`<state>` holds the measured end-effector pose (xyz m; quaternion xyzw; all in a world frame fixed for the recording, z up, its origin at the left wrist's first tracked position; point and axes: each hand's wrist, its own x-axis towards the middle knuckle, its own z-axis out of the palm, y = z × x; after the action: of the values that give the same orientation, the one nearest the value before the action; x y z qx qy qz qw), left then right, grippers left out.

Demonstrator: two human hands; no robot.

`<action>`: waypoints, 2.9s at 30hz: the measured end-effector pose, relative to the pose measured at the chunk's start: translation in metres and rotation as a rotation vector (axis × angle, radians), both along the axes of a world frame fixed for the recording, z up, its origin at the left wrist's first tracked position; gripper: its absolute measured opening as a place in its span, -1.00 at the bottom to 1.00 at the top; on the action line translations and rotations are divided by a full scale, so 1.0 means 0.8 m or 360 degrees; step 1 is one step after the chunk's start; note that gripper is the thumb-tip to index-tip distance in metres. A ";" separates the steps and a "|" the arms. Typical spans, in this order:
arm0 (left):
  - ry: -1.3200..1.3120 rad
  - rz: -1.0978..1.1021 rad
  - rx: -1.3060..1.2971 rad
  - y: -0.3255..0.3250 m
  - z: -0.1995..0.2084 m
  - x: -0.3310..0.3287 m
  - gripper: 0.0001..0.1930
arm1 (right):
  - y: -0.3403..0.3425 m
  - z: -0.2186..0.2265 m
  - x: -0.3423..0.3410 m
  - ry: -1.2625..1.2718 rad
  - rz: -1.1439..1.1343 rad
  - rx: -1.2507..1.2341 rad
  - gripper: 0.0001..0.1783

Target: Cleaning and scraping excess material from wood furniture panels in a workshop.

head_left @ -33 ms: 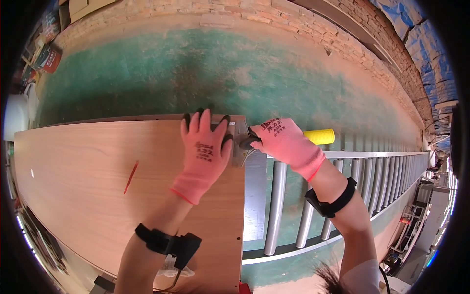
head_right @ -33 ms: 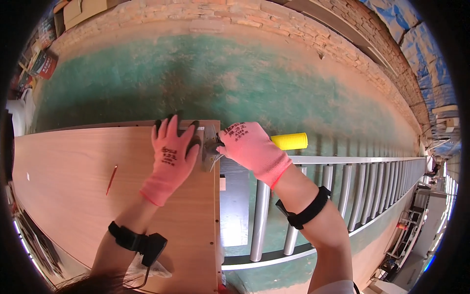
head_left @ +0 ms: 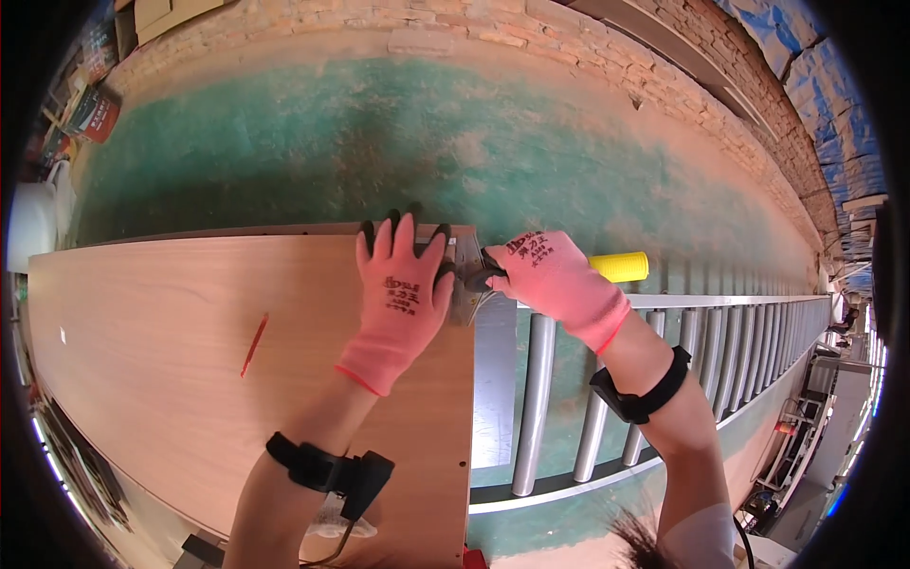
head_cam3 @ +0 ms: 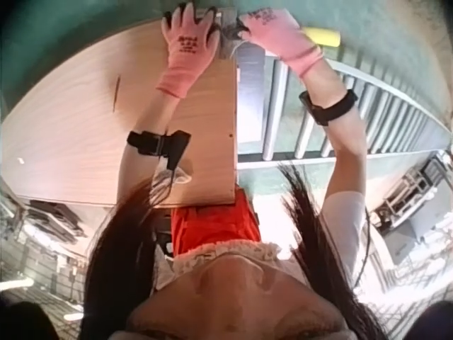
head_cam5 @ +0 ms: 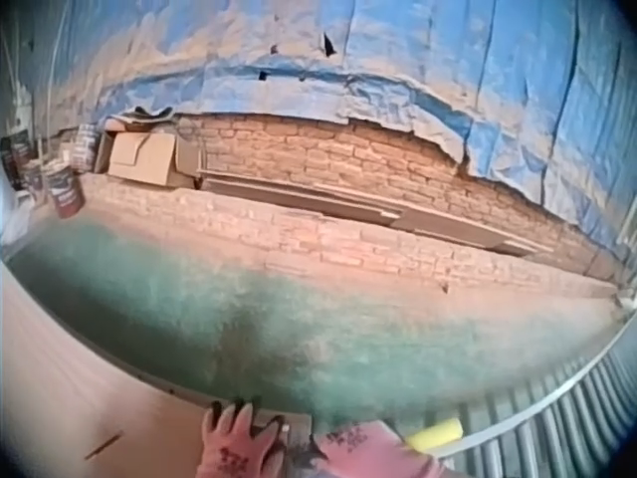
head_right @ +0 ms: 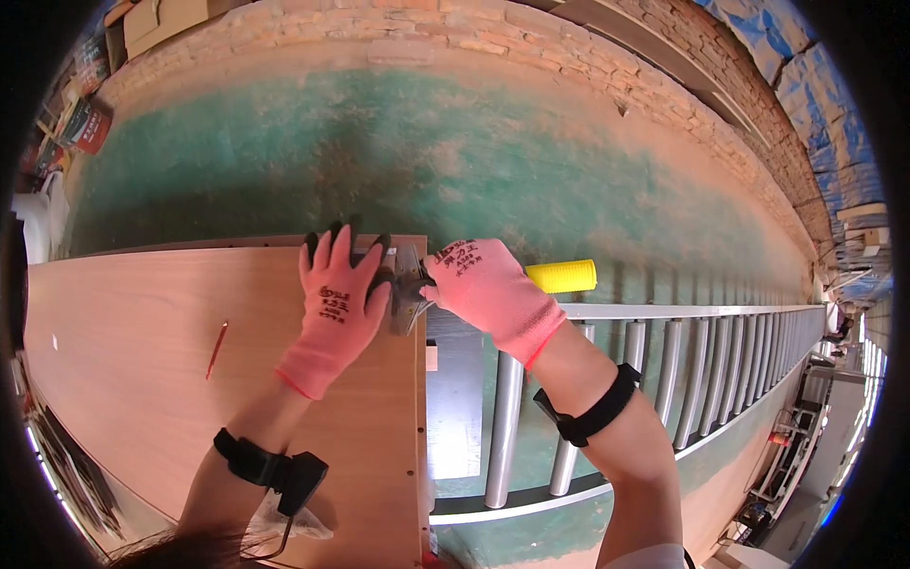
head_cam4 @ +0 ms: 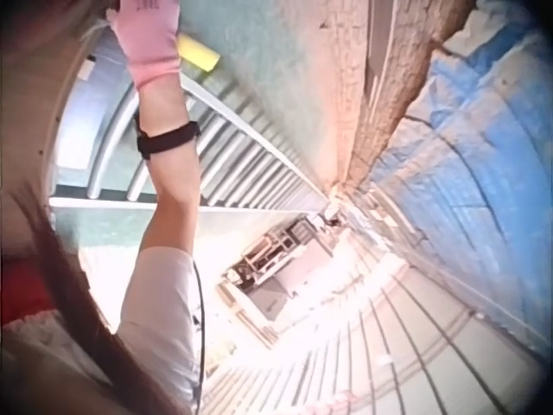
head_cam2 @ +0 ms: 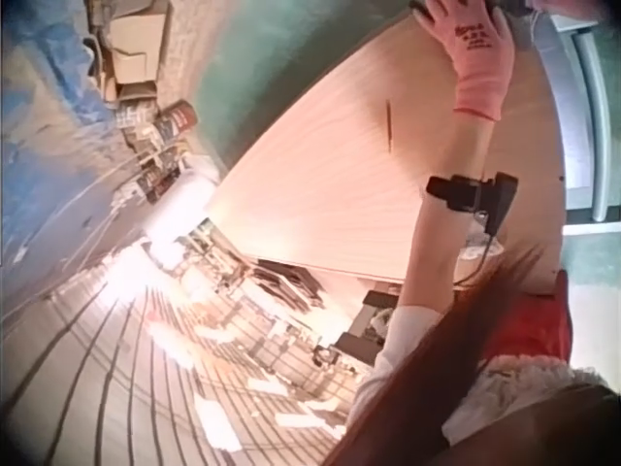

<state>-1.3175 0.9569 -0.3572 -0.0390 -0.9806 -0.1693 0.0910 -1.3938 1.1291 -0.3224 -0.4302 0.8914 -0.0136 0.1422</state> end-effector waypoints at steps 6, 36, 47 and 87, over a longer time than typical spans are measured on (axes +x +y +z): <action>-0.0107 -0.0118 0.0032 0.004 -0.007 0.003 -0.65 | 0.000 -0.002 -0.003 -0.0041 0.0025 0.0022 -0.68; 0.0015 -0.0046 0.0249 -0.002 -0.023 0.006 -0.63 | 0.030 -0.038 0.011 0.0129 0.0021 -0.0292 -0.63; -0.0084 -0.0095 0.0173 0.002 -0.011 0.002 -0.65 | 0.008 -0.014 0.008 0.0054 0.0064 -0.0135 -0.64; -0.0002 -0.0033 0.0314 0.000 -0.021 0.003 -0.69 | -0.009 0.006 0.011 0.0041 0.0052 0.0158 -0.69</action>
<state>-1.3155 0.9571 -0.3740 -0.0397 -0.9588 -0.2660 0.0919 -1.3851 1.1221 -0.3177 -0.4373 0.8855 0.0386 0.1521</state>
